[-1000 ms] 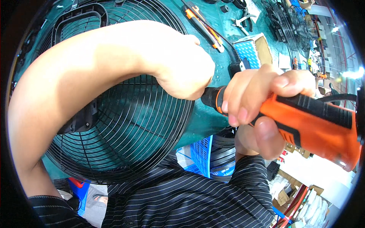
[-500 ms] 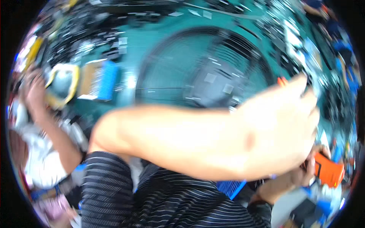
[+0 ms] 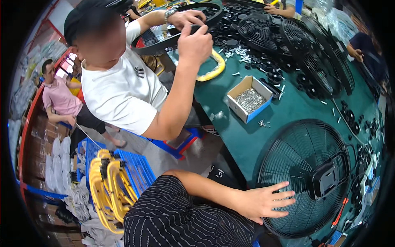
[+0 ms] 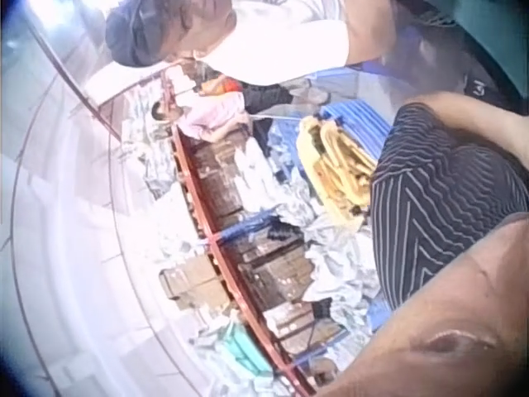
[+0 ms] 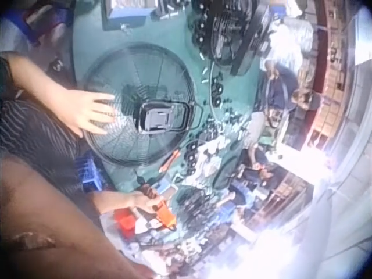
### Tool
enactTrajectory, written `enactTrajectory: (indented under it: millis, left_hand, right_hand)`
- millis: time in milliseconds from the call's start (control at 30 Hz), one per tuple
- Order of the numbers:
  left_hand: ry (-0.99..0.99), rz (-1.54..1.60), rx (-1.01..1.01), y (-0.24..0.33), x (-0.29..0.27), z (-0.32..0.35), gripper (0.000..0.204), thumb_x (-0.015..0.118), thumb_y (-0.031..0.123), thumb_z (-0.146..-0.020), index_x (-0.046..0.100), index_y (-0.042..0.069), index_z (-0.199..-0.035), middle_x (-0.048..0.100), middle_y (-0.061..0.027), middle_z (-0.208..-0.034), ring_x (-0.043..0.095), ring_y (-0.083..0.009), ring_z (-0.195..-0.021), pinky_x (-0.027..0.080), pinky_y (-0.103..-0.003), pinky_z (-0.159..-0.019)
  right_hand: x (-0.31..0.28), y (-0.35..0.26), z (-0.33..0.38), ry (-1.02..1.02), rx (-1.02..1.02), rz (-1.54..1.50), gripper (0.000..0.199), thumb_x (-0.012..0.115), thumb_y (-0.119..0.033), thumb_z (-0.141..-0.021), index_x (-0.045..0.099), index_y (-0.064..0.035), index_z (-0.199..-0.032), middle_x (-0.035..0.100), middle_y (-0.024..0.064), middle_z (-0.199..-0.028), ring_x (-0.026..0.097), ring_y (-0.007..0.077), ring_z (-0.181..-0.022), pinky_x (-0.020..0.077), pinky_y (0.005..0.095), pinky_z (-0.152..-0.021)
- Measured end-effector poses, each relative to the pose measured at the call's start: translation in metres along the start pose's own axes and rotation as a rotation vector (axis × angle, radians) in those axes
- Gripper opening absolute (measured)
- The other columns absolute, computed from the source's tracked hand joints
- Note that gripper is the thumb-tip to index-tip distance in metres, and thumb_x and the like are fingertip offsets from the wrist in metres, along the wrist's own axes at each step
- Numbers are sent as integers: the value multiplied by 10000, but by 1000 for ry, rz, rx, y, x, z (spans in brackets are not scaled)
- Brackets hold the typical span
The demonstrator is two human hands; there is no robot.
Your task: Assemble structural grilles and frames for electric industrial fans using an electric screwdriver.
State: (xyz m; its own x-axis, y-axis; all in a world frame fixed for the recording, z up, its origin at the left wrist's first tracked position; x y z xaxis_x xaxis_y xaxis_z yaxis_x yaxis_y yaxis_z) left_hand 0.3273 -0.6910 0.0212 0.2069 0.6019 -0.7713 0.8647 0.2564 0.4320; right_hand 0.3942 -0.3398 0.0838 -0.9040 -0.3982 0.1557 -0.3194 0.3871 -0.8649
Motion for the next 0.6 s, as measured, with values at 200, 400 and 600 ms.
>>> enactTrajectory:
  millis: [200, 400, 600]
  left_hand:
    - [27, 78, 51, -2, -5, -3, 852, 861, 443, -534, 576, 65, -1243, 441, -243, -1385, 361, -444, -1353, 180, -676, -1140]
    - [39, 50, 56, -27, -15, -10, 830, 859, 448, -534, 585, 69, -1220, 453, -234, -1377, 359, -436, -1355, 161, -675, -1149]
    - [106, 102, 21, -46, -50, -17, 717, 842, 411, -593, 609, 70, -1178, 462, -232, -1379, 369, -429, -1349, 212, -656, -1135]
  right_hand:
    - [3, -3, 5, -2, 1, 62, 270, 737, -82, -795, 616, 1, -1020, 577, 71, -702, 550, 174, -547, 471, 299, -475]
    - [6, -4, 4, -20, -102, 126, 291, 770, -121, -788, 628, 9, -1005, 596, 82, -748, 560, 184, -578, 480, 307, -492]
    - [9, -5, 0, -10, -207, 257, 283, 765, -140, -798, 627, 9, -995, 604, 89, -754, 565, 191, -580, 488, 317, -497]
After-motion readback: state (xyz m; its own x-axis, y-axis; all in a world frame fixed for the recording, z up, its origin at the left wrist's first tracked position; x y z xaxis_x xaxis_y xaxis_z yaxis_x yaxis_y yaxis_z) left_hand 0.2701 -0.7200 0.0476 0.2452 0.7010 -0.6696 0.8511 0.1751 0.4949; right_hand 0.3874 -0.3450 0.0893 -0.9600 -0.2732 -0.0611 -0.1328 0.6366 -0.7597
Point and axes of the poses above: each hand's wrist, its own z-axis away from the middle knuckle, its own x-axis out of the palm, y = z × x, the point moved 7 cm from there along -z, towards the middle knuckle
